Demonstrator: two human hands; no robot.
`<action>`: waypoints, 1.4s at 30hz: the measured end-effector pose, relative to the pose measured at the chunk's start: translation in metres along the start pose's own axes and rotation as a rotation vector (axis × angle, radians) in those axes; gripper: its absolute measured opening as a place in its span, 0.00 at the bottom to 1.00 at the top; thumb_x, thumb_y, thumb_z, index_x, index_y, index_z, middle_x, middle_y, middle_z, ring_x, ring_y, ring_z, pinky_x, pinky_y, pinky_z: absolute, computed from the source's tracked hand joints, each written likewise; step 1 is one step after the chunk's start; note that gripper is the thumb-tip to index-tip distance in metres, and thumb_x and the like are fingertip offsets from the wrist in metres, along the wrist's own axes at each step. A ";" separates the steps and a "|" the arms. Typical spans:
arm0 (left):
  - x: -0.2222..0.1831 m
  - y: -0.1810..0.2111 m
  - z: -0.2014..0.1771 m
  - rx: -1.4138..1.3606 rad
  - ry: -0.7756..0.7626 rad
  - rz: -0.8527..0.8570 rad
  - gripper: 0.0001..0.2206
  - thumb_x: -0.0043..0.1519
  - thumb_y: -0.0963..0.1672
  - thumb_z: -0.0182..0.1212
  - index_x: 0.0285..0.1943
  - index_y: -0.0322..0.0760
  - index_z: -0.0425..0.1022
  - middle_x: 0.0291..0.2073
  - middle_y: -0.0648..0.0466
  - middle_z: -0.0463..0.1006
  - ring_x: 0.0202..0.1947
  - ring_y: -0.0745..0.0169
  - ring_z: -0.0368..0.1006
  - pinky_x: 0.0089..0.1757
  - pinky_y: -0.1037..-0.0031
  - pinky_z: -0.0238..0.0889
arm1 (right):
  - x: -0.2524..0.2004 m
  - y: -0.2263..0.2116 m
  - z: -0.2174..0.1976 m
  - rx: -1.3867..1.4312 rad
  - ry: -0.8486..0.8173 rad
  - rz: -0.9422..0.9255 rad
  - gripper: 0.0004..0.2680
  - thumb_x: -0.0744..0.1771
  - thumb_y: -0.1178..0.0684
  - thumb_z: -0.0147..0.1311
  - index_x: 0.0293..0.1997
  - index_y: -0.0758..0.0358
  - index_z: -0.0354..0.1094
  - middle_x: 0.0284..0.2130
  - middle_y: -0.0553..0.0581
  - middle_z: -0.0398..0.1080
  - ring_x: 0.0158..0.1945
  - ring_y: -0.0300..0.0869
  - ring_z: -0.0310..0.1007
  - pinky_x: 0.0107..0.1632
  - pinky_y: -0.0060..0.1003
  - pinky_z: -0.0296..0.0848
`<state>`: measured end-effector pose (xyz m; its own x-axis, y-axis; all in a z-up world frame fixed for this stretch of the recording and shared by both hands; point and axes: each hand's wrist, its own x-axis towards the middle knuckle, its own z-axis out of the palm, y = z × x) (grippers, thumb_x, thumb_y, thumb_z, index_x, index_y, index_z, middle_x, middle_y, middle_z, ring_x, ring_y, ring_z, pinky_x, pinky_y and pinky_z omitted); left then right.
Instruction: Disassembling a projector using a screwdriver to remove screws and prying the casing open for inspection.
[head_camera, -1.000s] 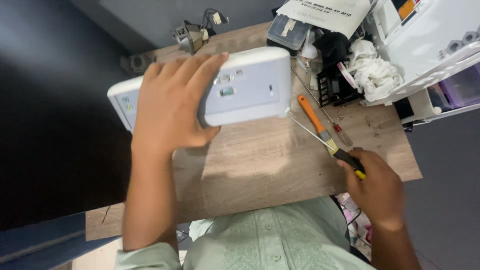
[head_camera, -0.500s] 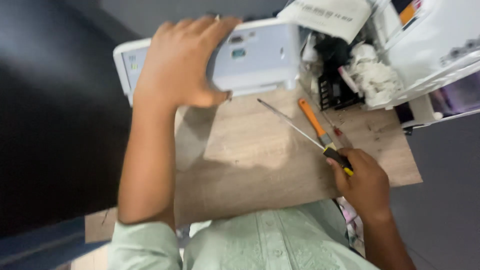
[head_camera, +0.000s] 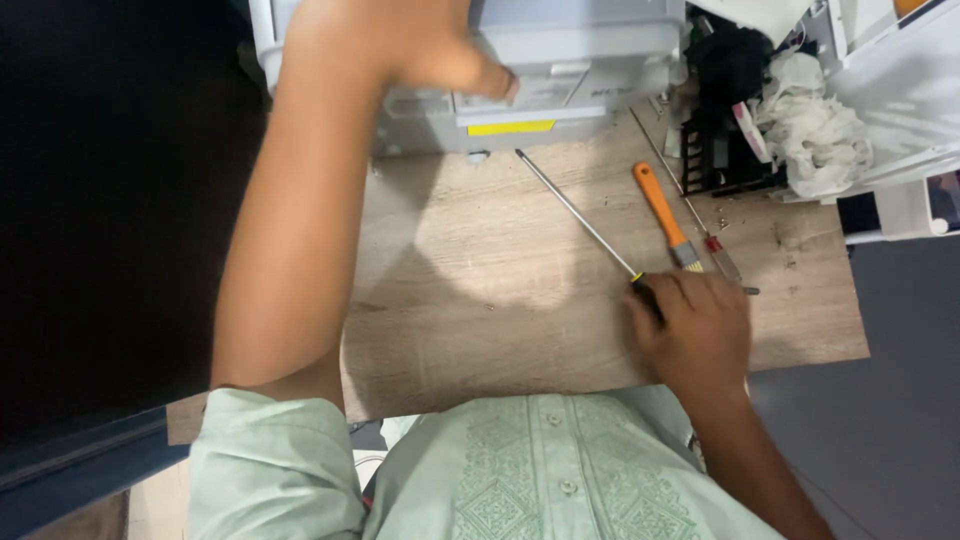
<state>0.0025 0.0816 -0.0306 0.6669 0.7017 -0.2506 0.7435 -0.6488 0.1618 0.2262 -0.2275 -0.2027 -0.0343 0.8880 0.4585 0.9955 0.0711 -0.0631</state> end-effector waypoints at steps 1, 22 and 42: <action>0.002 -0.004 0.002 -0.002 -0.002 0.005 0.32 0.55 0.62 0.69 0.50 0.33 0.75 0.41 0.42 0.80 0.37 0.36 0.75 0.36 0.51 0.65 | 0.001 -0.008 0.010 -0.004 -0.002 0.004 0.08 0.66 0.47 0.68 0.41 0.57 0.76 0.36 0.53 0.75 0.40 0.52 0.73 0.45 0.47 0.68; 0.027 -0.021 -0.017 0.155 0.066 0.057 0.44 0.48 0.65 0.69 0.60 0.29 0.75 0.50 0.32 0.79 0.46 0.25 0.75 0.42 0.49 0.66 | 0.041 -0.050 0.054 0.560 -0.310 -0.422 0.06 0.70 0.52 0.49 0.45 0.62 0.68 0.43 0.62 0.69 0.46 0.56 0.70 0.36 0.51 0.69; 0.019 -0.012 -0.022 0.103 0.127 0.066 0.45 0.47 0.66 0.70 0.67 0.39 0.71 0.53 0.40 0.77 0.50 0.31 0.73 0.44 0.49 0.64 | 0.011 0.096 -0.011 0.412 0.167 0.260 0.06 0.70 0.71 0.56 0.46 0.71 0.76 0.44 0.61 0.78 0.48 0.47 0.78 0.52 0.37 0.75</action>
<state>0.0075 0.1095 -0.0169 0.7199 0.6837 -0.1193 0.6932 -0.7170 0.0739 0.3226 -0.2161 -0.1938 0.2579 0.8181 0.5140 0.8505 0.0602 -0.5225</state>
